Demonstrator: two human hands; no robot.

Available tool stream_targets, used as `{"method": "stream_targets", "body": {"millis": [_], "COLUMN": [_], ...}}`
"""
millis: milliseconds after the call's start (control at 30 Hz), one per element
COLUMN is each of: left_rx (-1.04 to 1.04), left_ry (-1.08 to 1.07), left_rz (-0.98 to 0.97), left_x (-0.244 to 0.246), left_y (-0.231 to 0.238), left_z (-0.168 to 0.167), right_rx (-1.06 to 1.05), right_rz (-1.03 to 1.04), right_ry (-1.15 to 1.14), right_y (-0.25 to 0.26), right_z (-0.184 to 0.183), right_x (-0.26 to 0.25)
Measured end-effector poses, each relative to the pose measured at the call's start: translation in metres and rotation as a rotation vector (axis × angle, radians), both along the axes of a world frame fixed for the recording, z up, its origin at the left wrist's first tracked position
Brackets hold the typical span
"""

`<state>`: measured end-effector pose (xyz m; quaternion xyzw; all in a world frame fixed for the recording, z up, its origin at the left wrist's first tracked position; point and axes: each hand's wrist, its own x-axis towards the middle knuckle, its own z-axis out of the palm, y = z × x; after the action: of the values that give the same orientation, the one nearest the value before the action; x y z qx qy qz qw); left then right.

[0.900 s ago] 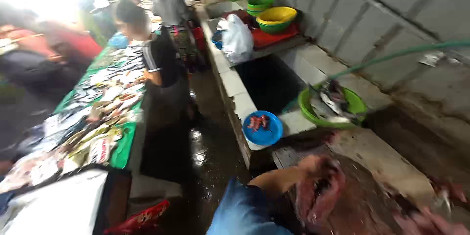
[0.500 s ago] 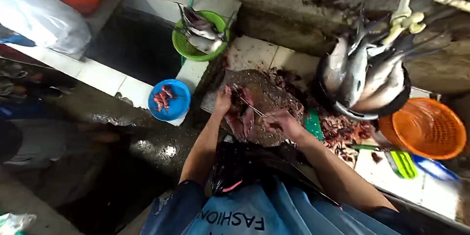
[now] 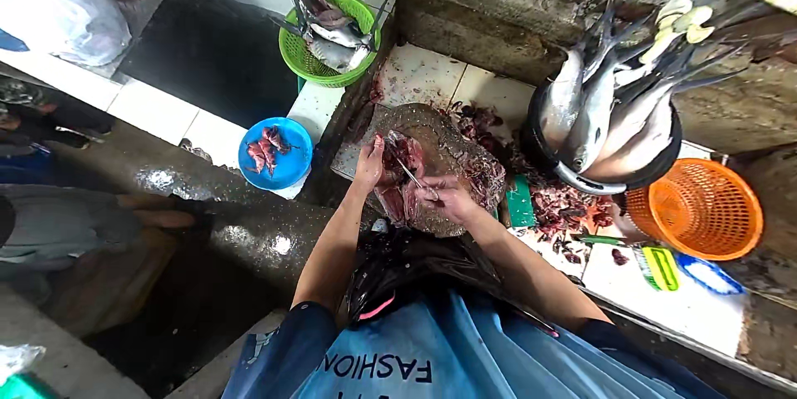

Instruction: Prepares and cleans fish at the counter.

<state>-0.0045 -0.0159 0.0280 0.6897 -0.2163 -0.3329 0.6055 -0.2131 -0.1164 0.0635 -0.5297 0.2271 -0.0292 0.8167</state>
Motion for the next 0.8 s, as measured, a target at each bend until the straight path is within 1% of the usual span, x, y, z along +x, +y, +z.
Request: {"method": "stream_targets", "body": {"millis": [100,133,167,200,233,267,300,333,367,400,467,500,533,567,700,733,767,800], "left_rx": [0.05,0.076,0.104,0.113,0.112,0.122,0.145,0.169,0.196,0.213,0.185,0.183,0.186,0.165,0.086,0.074,0.067,0.07], "left_ry": [-0.148,-0.208,-0.248,-0.257,-0.233,-0.165,-0.084,-0.018,0.002,-0.015,-0.064,-0.065,-0.057,-0.069,-0.061,-0.064,-0.088,-0.15], "left_rz": [-0.06,-0.101,-0.138,-0.144,-0.115,-0.057,0.005,0.055,0.079,0.083,0.08,0.069,0.049,0.042,0.071,0.079,0.076,0.056], "left_x": [0.006,0.008,0.01,0.01,0.009,0.01,0.012,0.009,0.003,0.005,0.018,0.011,0.0,-0.001,-0.007,-0.008,-0.008,-0.008], "left_y": [-0.002,-0.003,-0.003,-0.004,-0.004,-0.005,-0.005,-0.003,0.0,-0.004,-0.017,-0.015,-0.007,-0.008,-0.011,-0.011,-0.01,-0.007], "left_z": [0.003,0.003,0.0,-0.005,-0.011,-0.014,-0.015,-0.016,-0.016,-0.01,0.002,0.002,0.0,0.001,-0.005,-0.004,-0.004,-0.005], "right_rx": [0.379,0.441,0.428,0.362,0.242,0.091,-0.039,-0.1,-0.161,-0.25,-0.369,-0.382,-0.369,-0.352,-0.221,-0.135,0.002,0.192], "right_rz": [-0.108,-0.156,-0.228,-0.312,-0.395,-0.472,-0.512,-0.47,-0.382,-0.279,-0.066,0.003,0.026,0.018,-0.121,-0.156,-0.194,-0.221], "right_ry": [-0.155,-0.224,-0.287,-0.344,-0.348,-0.272,-0.126,0.07,0.224,0.28,0.221,0.217,0.221,0.209,0.115,0.074,0.026,-0.032], "right_y": [0.003,0.002,-0.002,-0.013,-0.032,-0.055,-0.077,-0.087,-0.083,-0.076,-0.063,-0.044,-0.025,-0.016,0.005,0.009,0.014,0.02], "right_z": [0.021,0.03,0.042,0.057,0.068,0.069,0.059,0.045,0.031,0.025,0.031,0.032,0.028,0.024,-0.004,-0.006,-0.006,0.0], "right_x": [0.003,0.002,0.001,-0.001,-0.001,0.002,0.005,-0.001,-0.015,-0.022,-0.012,-0.018,-0.024,-0.02,-0.007,-0.005,-0.004,-0.005]}}
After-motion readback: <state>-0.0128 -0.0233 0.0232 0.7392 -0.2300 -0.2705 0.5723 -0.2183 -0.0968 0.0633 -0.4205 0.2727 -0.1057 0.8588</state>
